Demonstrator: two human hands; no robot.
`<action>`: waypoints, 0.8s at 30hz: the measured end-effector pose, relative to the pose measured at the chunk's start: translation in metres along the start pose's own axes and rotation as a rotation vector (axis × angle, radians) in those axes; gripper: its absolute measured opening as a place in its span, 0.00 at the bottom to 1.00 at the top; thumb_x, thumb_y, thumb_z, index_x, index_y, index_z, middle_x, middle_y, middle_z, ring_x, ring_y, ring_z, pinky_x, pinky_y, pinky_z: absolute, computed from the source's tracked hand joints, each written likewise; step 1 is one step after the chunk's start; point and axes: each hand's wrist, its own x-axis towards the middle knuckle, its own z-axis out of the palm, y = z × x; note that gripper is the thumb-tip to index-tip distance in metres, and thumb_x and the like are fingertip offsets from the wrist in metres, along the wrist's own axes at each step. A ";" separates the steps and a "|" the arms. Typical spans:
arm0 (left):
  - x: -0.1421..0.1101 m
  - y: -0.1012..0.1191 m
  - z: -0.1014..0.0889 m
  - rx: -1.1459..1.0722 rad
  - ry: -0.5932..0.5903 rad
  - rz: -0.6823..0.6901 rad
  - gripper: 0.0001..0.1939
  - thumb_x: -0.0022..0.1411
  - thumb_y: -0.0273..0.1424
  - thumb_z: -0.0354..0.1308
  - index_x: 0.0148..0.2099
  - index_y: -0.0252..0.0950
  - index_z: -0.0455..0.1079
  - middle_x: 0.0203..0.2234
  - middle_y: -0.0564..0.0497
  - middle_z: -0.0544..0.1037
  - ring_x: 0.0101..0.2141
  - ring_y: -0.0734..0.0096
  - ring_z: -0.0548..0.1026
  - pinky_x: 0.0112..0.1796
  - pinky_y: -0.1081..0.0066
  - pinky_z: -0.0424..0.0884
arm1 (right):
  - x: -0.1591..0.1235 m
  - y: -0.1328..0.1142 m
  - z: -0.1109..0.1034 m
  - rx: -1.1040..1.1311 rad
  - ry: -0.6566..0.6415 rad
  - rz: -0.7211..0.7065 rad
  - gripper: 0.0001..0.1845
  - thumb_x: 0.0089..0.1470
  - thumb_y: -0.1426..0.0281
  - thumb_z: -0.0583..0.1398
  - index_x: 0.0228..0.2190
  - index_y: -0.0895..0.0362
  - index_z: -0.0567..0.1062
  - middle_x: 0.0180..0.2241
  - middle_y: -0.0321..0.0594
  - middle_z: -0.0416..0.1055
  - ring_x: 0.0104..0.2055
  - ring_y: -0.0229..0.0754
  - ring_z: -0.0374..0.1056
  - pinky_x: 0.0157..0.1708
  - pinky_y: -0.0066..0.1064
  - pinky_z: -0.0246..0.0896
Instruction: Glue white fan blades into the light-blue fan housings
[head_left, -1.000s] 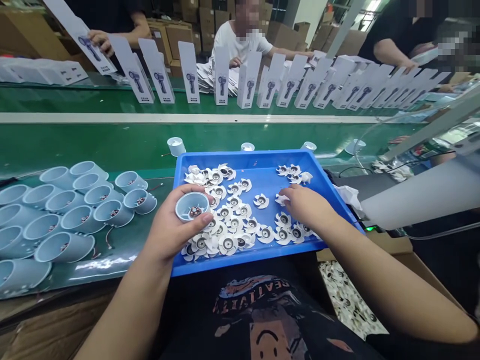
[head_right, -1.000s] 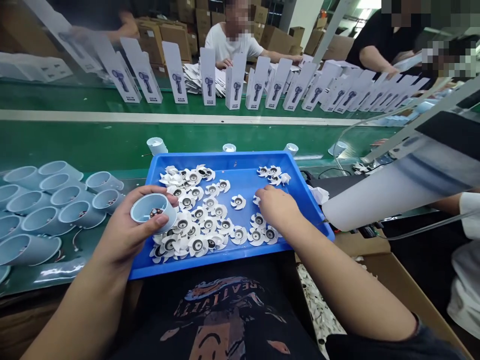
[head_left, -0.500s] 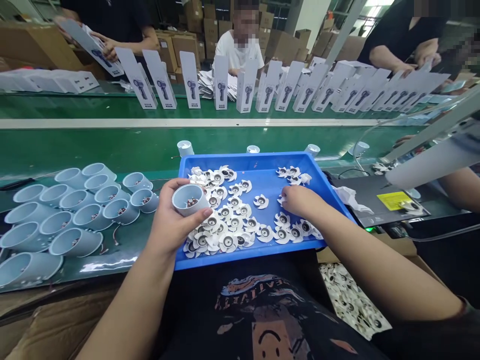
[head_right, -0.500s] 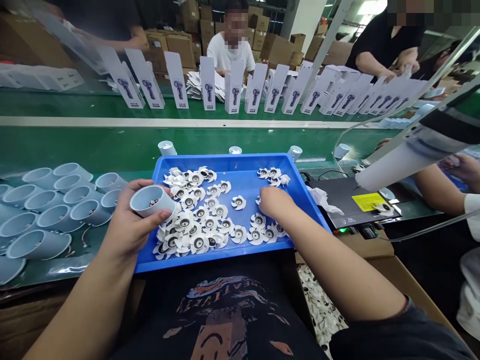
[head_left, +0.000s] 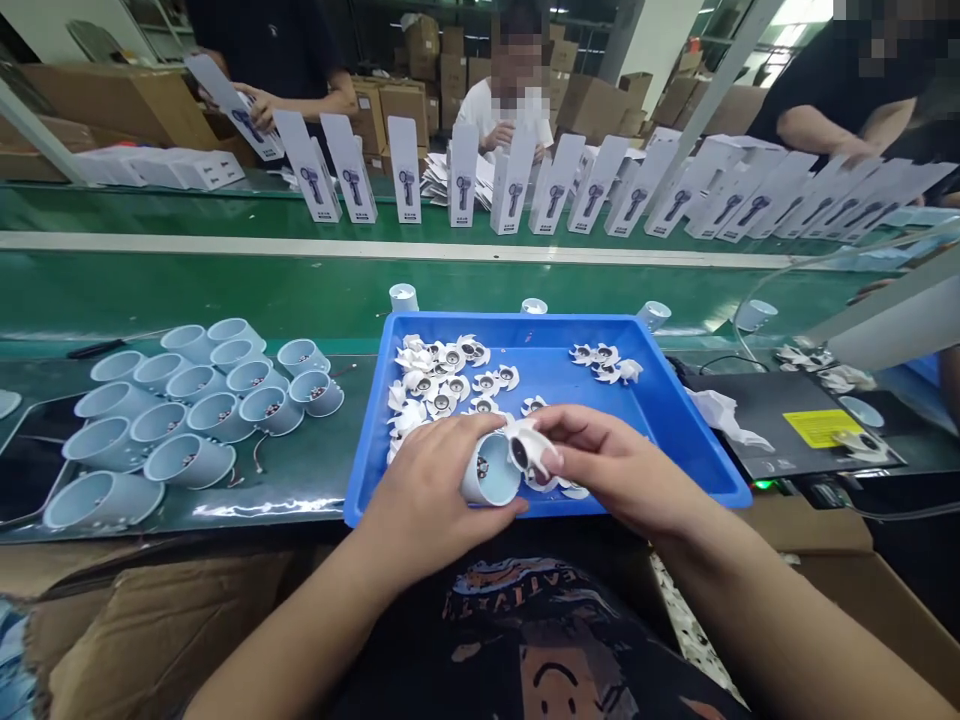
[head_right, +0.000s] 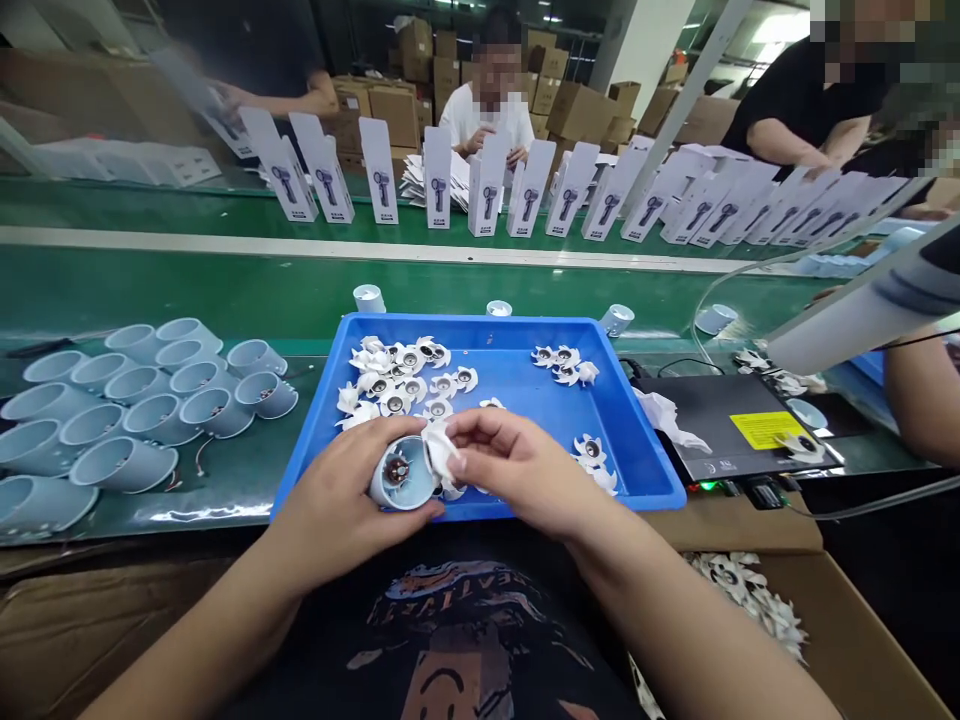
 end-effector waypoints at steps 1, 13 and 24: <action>0.001 0.000 0.001 0.018 0.012 0.019 0.25 0.55 0.37 0.66 0.54 0.41 0.64 0.45 0.45 0.79 0.44 0.53 0.78 0.45 0.54 0.73 | -0.003 -0.003 0.004 -0.084 0.034 -0.068 0.14 0.53 0.63 0.60 0.41 0.56 0.71 0.35 0.41 0.71 0.34 0.39 0.67 0.38 0.34 0.65; -0.002 0.011 0.006 0.093 0.174 0.170 0.19 0.60 0.28 0.59 0.52 0.37 0.62 0.43 0.43 0.79 0.45 0.57 0.77 0.49 0.58 0.72 | -0.005 -0.014 0.023 -0.858 0.146 -0.460 0.03 0.58 0.72 0.63 0.35 0.55 0.79 0.42 0.45 0.65 0.42 0.46 0.66 0.39 0.41 0.67; 0.000 0.001 0.012 0.070 0.063 0.178 0.15 0.60 0.30 0.58 0.49 0.36 0.65 0.40 0.46 0.80 0.42 0.59 0.78 0.49 0.56 0.71 | -0.007 0.001 0.016 -0.774 0.125 -0.419 0.09 0.57 0.72 0.63 0.40 0.51 0.78 0.55 0.44 0.63 0.55 0.52 0.63 0.51 0.53 0.63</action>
